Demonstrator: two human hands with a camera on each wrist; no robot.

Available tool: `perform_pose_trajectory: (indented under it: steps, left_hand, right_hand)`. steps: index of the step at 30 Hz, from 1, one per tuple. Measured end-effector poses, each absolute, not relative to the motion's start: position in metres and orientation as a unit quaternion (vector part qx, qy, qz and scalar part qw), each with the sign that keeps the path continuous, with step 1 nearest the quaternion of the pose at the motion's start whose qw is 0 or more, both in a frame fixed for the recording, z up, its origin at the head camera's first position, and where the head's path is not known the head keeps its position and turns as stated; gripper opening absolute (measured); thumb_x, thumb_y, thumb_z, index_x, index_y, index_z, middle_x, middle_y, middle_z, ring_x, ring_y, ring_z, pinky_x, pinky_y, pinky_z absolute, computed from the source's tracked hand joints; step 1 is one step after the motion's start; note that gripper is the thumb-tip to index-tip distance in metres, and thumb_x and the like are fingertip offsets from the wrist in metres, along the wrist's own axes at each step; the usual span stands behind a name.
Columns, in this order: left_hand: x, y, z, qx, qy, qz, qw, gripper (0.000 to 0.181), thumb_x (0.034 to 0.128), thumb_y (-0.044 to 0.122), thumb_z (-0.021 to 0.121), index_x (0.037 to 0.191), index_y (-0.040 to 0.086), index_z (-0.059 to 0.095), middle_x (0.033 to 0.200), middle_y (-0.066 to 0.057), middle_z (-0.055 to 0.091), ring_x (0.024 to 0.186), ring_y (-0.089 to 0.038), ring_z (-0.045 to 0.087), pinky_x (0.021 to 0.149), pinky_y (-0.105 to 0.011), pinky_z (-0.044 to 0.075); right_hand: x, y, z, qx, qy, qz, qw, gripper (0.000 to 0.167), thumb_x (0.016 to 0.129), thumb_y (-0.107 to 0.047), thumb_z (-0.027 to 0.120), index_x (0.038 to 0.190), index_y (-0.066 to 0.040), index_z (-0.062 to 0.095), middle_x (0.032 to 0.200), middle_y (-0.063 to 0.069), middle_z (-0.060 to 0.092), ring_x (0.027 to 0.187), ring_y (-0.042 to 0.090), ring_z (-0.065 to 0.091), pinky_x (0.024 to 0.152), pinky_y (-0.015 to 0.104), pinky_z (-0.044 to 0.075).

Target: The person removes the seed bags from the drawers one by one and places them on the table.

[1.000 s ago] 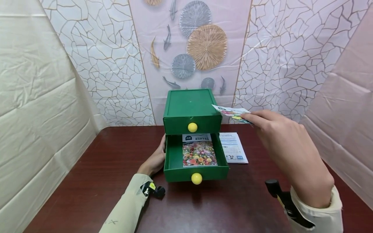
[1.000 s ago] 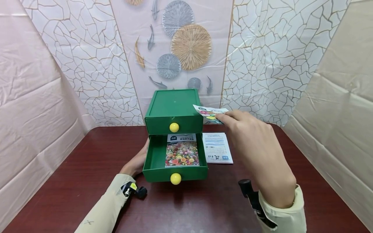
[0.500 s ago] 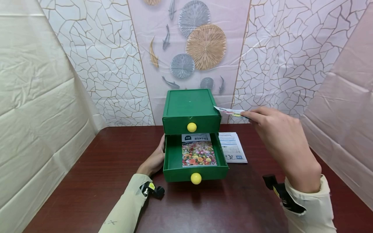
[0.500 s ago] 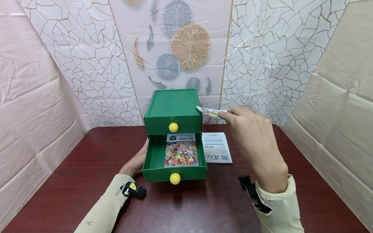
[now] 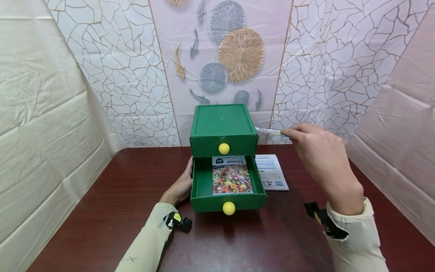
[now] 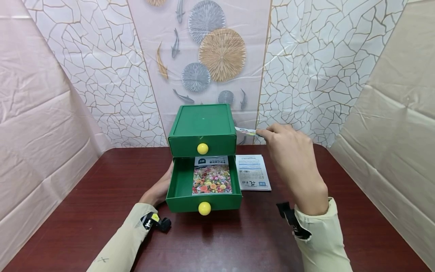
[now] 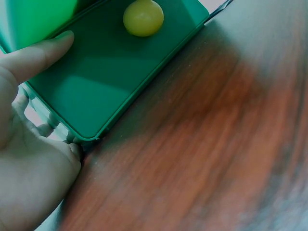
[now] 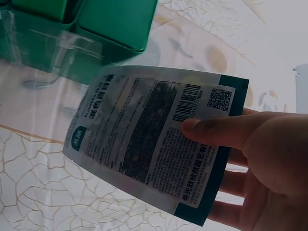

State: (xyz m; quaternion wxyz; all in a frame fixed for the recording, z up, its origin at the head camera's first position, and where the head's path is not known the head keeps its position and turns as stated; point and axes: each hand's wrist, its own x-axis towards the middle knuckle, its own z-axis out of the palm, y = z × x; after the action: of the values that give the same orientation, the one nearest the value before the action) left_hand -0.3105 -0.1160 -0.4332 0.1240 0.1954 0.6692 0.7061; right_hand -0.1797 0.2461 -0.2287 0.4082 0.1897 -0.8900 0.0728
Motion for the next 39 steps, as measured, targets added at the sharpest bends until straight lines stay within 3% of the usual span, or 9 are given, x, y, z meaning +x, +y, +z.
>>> perform_pose_trajectory:
  steps: [15,24,30,35,39]
  left_hand:
    - [-0.309,-0.117,-0.436,0.194,0.667,0.709,0.119,0.1,0.1055,0.01,0.065,0.167,0.047,-0.005,0.176,0.009,0.0,0.161,-0.023,0.008,0.123,-0.057,0.028]
    - [-0.309,-0.118,-0.434,0.194,0.669,0.707,0.123,0.1,0.1057,0.013,0.066,0.167,0.047,-0.006,0.175,0.01,-0.001,0.161,-0.022,0.007,0.124,-0.056,0.027]
    - [-0.309,-0.117,-0.432,0.197,0.669,0.706,0.126,0.101,0.1052,0.013,0.066,0.167,0.046,-0.007,0.176,0.009,-0.002,0.161,-0.023,0.006,0.123,-0.057,0.028]
    - [-0.309,-0.116,-0.432,0.197,0.664,0.71,0.128,0.101,0.105,0.011,0.066,0.167,0.046,-0.006,0.175,0.009,0.0,0.16,-0.023,0.01,0.123,-0.056,0.03]
    - [-0.308,-0.115,-0.431,0.196,0.666,0.708,0.128,0.102,0.1048,0.01,0.066,0.167,0.046,-0.006,0.175,0.009,0.001,0.16,-0.023,0.01,0.123,-0.056,0.03]
  right_hand:
    - [-0.212,0.248,-0.252,0.195,-0.937,0.045,0.287,0.048,0.092,0.015,0.058,0.127,-0.01,0.078,0.117,0.016,0.077,0.102,0.044,0.07,0.078,0.062,0.054]
    - [-0.225,0.244,-0.269,0.205,-0.945,0.038,0.254,0.051,0.09,0.018,0.052,0.126,-0.009,0.076,0.105,0.019,0.078,0.091,0.045,0.071,0.072,0.062,0.054]
    - [-0.232,0.243,-0.279,0.201,-0.953,0.036,0.224,0.044,0.099,0.011,0.056,0.13,-0.014,0.074,0.105,0.016,0.078,0.09,0.04,0.073,0.072,0.06,0.056]
    - [-0.241,0.243,-0.289,0.195,-0.955,0.022,0.221,0.041,0.096,0.012,0.057,0.121,-0.015,0.075,0.097,0.016,0.077,0.081,0.039,0.072,0.064,0.058,0.055]
    - [-0.247,0.243,-0.294,0.186,-0.961,0.015,0.204,0.04,0.097,0.009,0.058,0.124,-0.014,0.077,0.101,0.017,0.078,0.076,0.036,0.072,0.059,0.052,0.054]
